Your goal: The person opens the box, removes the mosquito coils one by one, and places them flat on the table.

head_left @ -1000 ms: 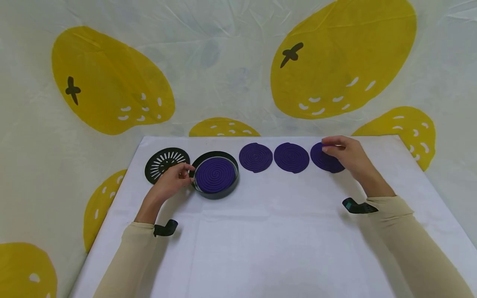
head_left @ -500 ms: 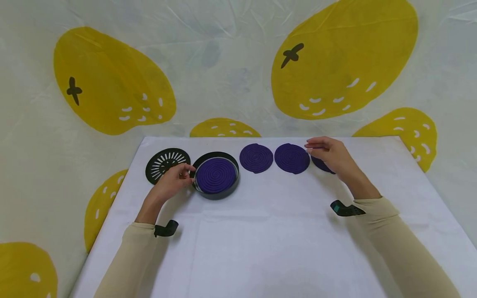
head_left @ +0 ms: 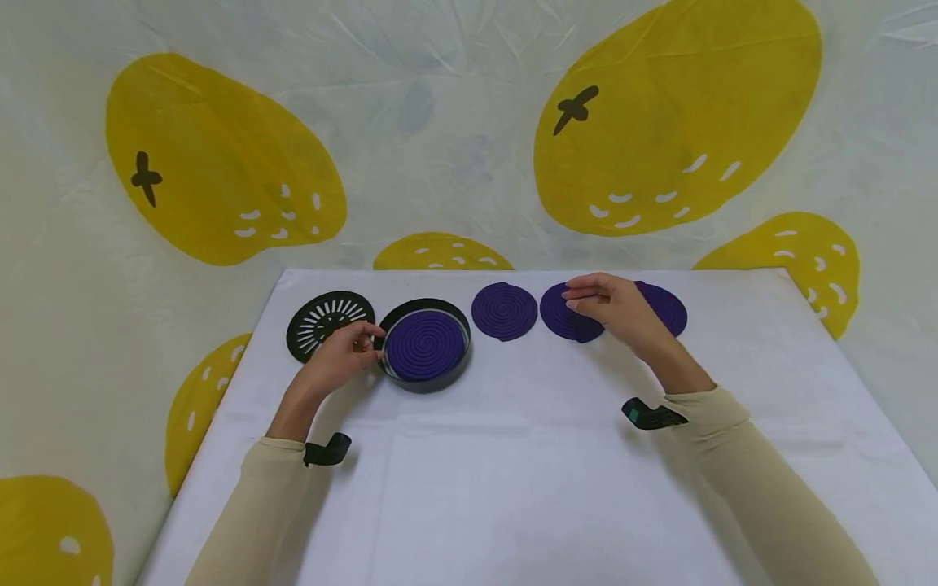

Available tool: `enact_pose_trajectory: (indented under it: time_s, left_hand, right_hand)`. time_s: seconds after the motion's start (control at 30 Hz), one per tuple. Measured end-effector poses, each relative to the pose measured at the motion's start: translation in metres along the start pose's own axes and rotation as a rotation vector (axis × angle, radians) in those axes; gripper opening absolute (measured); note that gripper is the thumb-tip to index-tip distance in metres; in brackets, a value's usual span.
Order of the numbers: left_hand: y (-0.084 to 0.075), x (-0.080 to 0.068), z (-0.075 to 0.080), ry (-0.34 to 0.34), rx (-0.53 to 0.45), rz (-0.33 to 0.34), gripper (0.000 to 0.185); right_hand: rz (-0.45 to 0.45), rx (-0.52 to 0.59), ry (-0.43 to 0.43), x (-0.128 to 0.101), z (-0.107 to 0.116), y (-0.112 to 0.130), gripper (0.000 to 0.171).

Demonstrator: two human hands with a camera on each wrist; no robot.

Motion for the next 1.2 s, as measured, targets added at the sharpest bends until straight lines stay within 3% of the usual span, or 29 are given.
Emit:
enact_pose_trajectory:
  time_s: [0.4,0.63,1.2]
  left_hand:
    - [0.000,0.001,-0.001,-0.009,0.011,-0.001,0.036]
    - [-0.001,0.001,-0.001,0.004,-0.002,-0.040,0.036]
    - [-0.001,0.002,-0.002,-0.001,-0.005,-0.038,0.035]
  right_hand:
    - [0.025,0.086,0.043,0.016,-0.034,0.011,0.038]
    - [0.052,0.101,0.071,0.028,-0.057,0.017,0.034]
    - [0.098,0.139,0.157,0.052,-0.101,0.034,0.043]
Point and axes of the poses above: each hand's wrist, its own x-axis towards the middle knuckle, its own z-axis out of the back of the hand, y = z × x, the point moved 5 cm from there along x, towards the middle knuckle, and after that the axes turned 9 degrees about y, right-handed, at the moved point
